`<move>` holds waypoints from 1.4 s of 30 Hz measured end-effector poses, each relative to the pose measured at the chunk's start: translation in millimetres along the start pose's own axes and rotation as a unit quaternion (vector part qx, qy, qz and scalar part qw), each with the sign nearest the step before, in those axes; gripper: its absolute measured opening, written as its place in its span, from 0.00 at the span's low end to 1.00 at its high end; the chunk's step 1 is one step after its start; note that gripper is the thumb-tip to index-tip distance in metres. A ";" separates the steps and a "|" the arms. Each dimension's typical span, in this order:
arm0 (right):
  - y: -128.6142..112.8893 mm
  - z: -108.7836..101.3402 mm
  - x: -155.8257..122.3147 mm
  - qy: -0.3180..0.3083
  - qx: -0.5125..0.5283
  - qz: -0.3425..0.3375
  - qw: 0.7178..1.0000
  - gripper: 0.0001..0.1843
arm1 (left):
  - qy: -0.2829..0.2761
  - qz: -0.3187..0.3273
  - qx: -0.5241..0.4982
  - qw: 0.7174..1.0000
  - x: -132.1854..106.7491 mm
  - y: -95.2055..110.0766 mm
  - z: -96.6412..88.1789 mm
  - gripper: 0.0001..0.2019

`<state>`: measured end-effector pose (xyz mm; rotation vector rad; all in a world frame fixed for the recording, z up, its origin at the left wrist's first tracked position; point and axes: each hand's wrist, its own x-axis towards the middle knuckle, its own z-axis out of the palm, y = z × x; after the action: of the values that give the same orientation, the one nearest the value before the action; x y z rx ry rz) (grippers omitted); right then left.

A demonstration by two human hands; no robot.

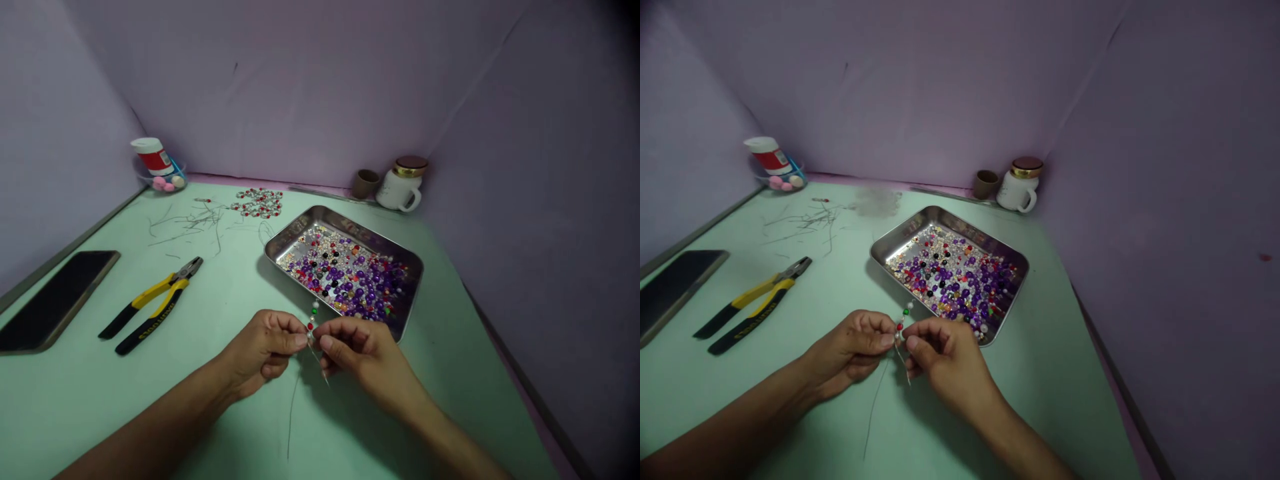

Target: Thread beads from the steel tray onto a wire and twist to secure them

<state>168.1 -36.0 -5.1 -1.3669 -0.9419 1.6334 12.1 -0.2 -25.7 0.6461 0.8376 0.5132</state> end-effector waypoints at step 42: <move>1.6 0.7 -0.6 0.015 -0.029 -0.002 0.999 0.20 | 0.027 0.113 0.353 0.928 -17.2 -6.0 24.1 0.06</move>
<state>167.3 -37.2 -6.2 -1.4249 -0.9809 1.5885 22.6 -23.1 -9.0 1.4100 1.0093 0.4288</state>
